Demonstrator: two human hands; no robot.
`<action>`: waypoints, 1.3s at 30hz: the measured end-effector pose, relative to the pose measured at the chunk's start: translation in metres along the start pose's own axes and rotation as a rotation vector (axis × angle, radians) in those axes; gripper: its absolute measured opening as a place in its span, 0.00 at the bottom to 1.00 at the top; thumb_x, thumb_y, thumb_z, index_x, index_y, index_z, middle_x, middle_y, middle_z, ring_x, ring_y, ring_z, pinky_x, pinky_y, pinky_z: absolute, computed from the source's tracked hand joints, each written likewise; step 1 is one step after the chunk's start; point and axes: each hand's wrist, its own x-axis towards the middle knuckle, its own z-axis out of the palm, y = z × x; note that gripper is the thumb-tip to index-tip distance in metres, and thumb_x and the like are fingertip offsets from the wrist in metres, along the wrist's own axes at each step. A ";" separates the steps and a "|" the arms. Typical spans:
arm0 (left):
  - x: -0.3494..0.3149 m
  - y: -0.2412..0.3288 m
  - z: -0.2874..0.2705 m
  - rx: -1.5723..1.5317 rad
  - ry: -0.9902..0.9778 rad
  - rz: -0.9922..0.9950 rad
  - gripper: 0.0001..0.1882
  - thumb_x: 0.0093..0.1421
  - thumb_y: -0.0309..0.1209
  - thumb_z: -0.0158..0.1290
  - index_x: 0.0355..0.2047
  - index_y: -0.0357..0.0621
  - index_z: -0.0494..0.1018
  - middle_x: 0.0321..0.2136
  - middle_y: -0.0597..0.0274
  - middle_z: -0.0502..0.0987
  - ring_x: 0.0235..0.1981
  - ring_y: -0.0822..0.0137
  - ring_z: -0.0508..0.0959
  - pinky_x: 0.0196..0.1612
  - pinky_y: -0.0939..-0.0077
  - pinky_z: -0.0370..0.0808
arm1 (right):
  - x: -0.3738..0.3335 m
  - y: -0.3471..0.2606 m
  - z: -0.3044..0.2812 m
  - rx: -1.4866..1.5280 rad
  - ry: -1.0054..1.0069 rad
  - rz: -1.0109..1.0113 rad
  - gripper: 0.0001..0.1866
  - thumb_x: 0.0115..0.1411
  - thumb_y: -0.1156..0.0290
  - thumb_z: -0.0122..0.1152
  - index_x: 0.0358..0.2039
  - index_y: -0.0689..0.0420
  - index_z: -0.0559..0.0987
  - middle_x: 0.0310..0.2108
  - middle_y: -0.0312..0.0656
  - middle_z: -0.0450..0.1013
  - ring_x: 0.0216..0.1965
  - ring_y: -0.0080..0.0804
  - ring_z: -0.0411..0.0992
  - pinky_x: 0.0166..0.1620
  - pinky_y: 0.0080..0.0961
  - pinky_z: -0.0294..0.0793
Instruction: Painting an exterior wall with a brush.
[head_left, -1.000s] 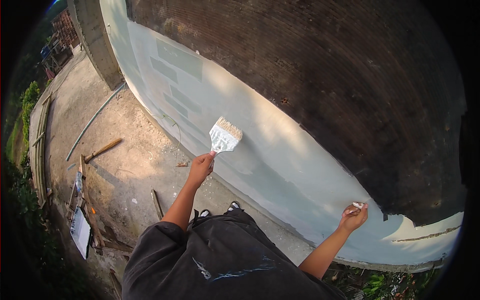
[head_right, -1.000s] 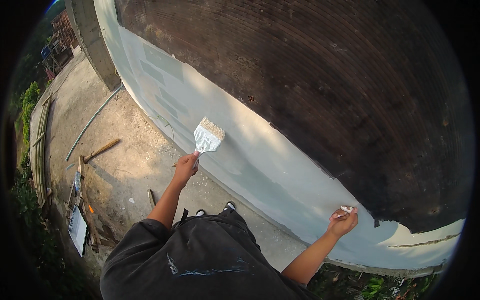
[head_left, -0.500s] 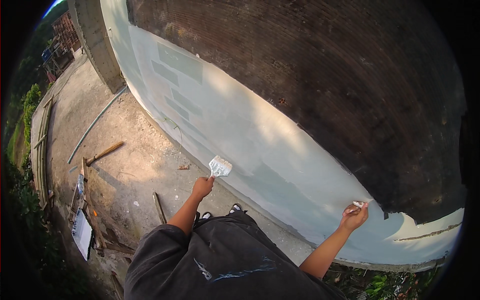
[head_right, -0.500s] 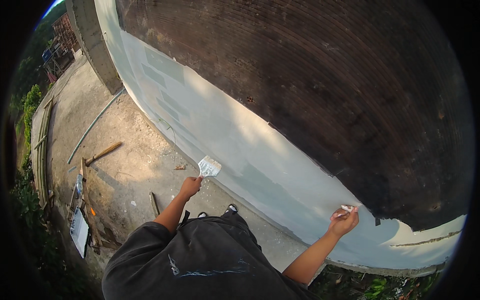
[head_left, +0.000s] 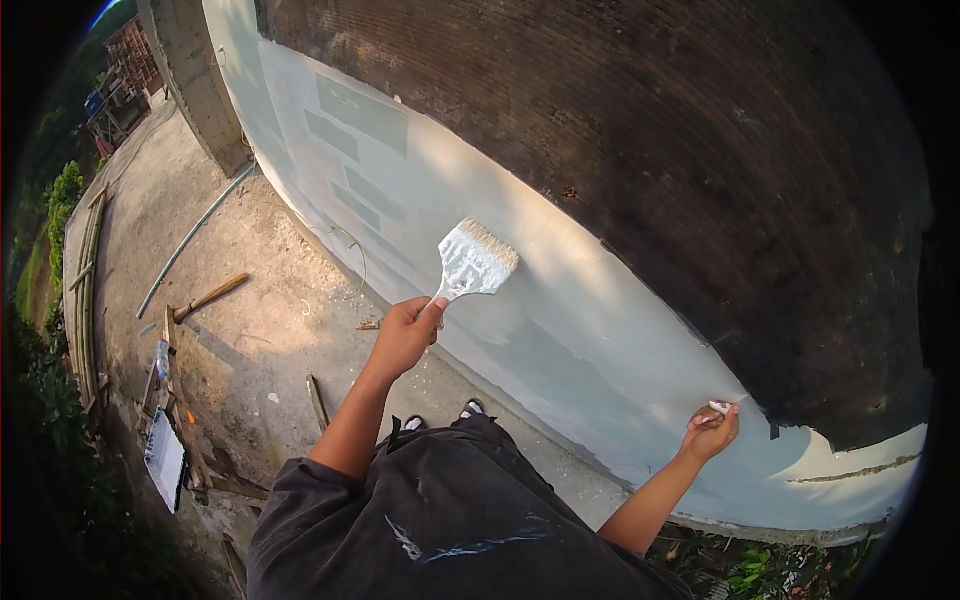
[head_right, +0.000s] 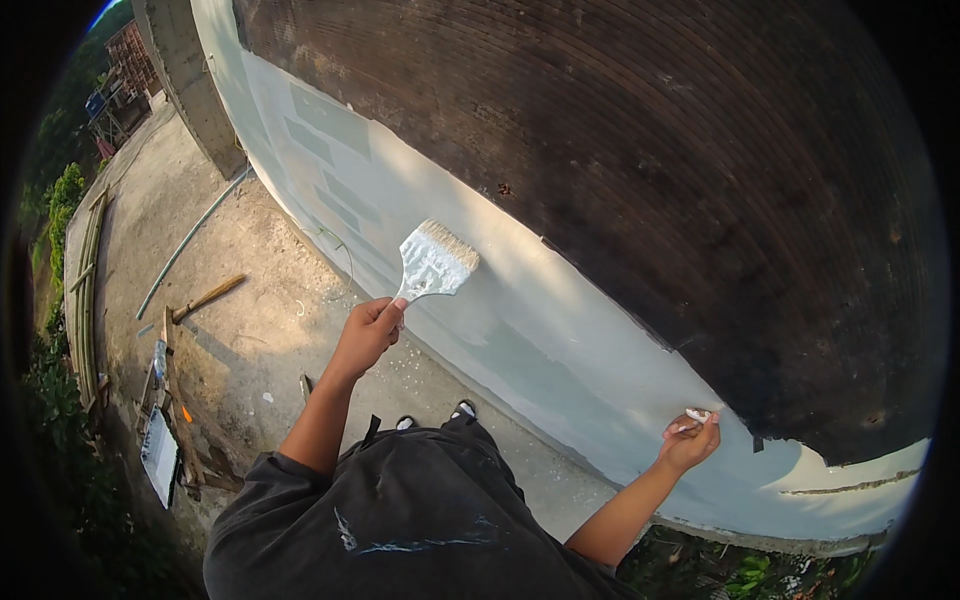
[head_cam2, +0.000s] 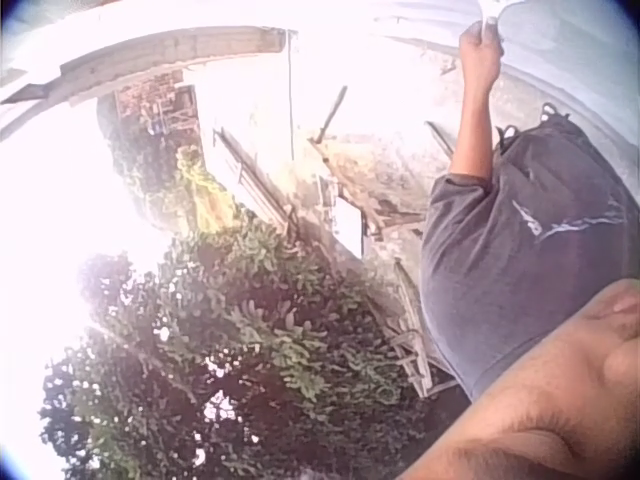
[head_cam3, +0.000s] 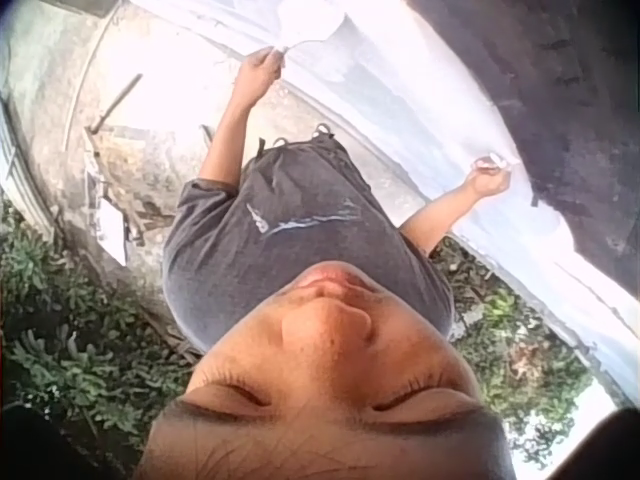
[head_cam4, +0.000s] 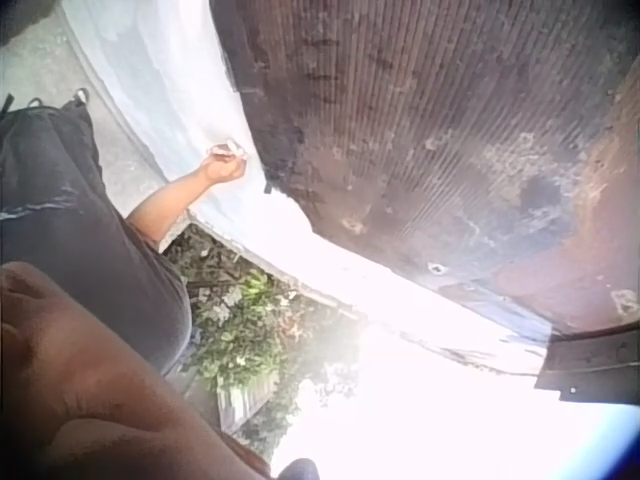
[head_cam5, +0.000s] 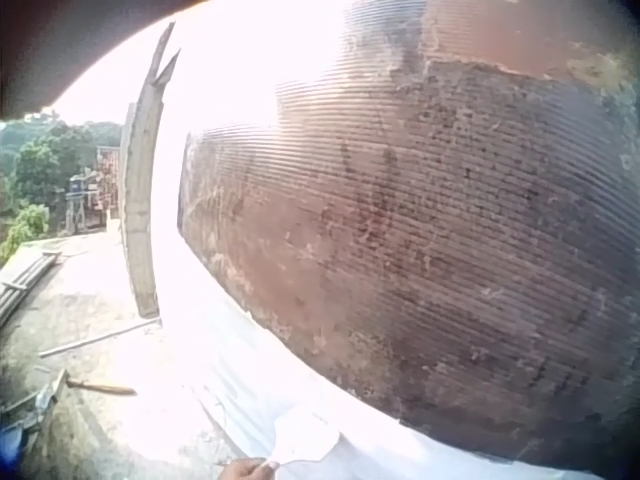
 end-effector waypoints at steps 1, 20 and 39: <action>-0.002 0.012 0.002 0.000 0.002 0.000 0.20 0.62 0.41 0.48 0.20 0.39 0.67 0.14 0.72 0.62 0.15 0.79 0.60 0.19 0.83 0.58 | 0.001 0.000 0.000 0.006 -0.004 -0.006 0.22 0.62 0.54 0.47 0.18 0.56 0.66 0.08 0.36 0.60 0.07 0.24 0.58 0.09 0.19 0.55; 0.044 -0.142 -0.002 0.085 0.044 -0.099 0.23 0.62 0.47 0.47 0.20 0.39 0.69 0.14 0.69 0.64 0.16 0.76 0.64 0.22 0.80 0.64 | -0.001 -0.001 -0.001 0.010 0.005 -0.020 0.22 0.63 0.55 0.46 0.20 0.59 0.68 0.08 0.37 0.60 0.07 0.24 0.58 0.09 0.18 0.56; 0.018 -0.077 0.013 -0.178 0.048 0.205 0.22 0.64 0.44 0.43 0.19 0.43 0.64 0.14 0.73 0.61 0.14 0.81 0.59 0.17 0.85 0.55 | -0.001 -0.004 0.003 -0.004 -0.016 0.000 0.21 0.63 0.57 0.45 0.19 0.59 0.68 0.08 0.37 0.61 0.07 0.23 0.58 0.10 0.18 0.55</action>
